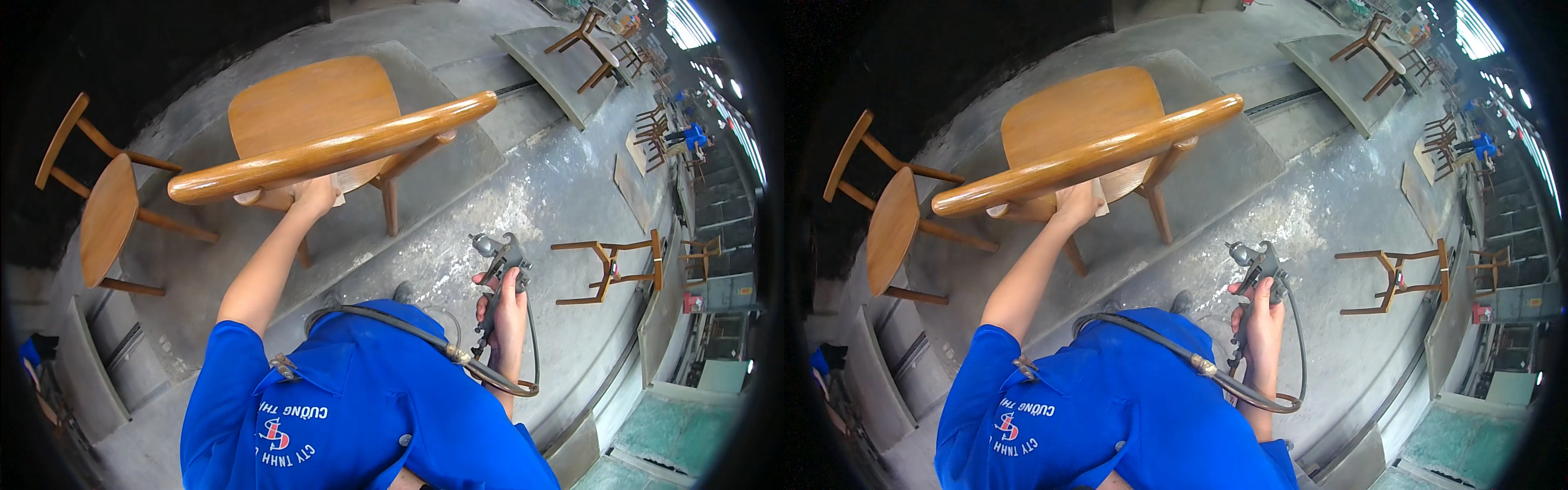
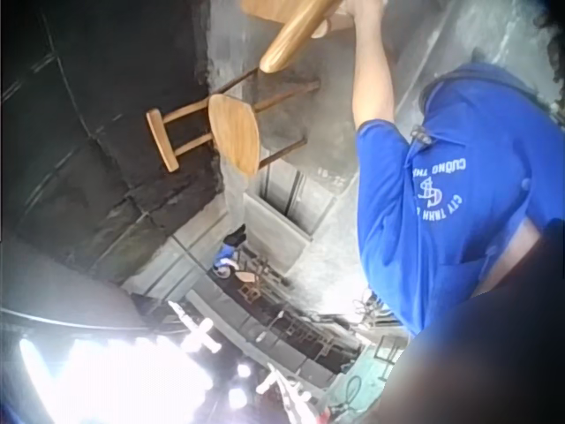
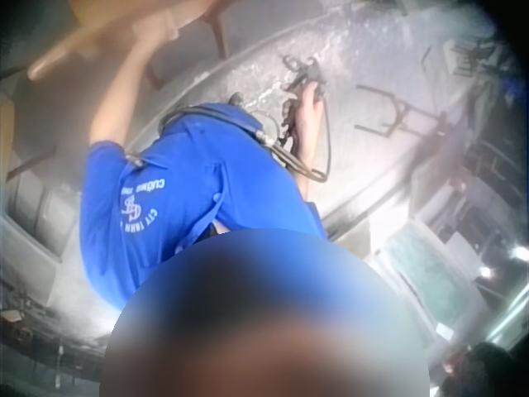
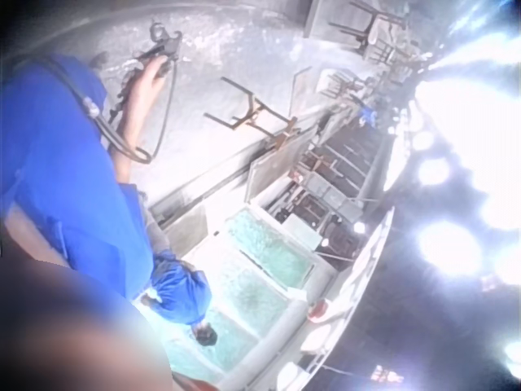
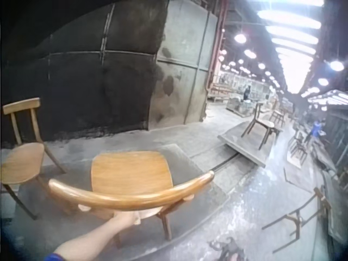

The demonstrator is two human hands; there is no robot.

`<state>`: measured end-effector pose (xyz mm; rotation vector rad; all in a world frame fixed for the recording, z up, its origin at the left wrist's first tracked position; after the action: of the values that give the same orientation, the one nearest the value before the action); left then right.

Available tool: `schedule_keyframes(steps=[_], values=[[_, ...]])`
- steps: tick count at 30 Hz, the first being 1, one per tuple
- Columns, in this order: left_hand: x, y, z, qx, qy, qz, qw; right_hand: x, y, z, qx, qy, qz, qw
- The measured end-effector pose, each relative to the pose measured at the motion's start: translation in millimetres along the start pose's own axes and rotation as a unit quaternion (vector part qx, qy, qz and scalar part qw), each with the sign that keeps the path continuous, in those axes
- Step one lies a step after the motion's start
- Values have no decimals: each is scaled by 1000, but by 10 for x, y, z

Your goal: The person sprays a clear finish onto wooden chairs using a spray gun, then wipes the surfaces with a cloth. The person handles multiple chairs, turning them to coat different sides and legs, and moves them between workstations.

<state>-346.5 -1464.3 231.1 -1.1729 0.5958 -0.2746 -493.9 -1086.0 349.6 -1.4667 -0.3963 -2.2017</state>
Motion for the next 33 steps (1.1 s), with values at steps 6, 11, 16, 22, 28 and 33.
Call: schedule_keyframes(steps=[6,11,16,22,28,33], values=[[-10,-133,-275,-118,-14,135,984,-6,-42,-60,2,-16,-14,1000],[-269,-424,-354,-179,120,259,942,-19,-39,-24,-10,-17,-23,1000],[-613,-442,-471,-91,86,303,945,-78,-69,-29,-26,-5,-21,999],[-759,-401,-764,-49,88,298,949,-162,-142,-42,-51,-1,-32,998],[-726,-301,-1014,-39,114,250,961,-234,-202,-79,-62,-10,-18,998],[-722,-233,-1094,-35,129,223,966,-308,-262,-110,-69,-6,-15,997]])
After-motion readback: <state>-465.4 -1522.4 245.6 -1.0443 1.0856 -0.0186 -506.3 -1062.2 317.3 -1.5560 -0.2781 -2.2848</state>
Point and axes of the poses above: each hand's wrist, its own z-axis away from the middle knuckle, its own y-axis out of the palm, x = y × z, the point moved 5 cm from there along -z, towards the middle knuckle, and after that the axes turned 1 degree about x, right-handed, at the moved point
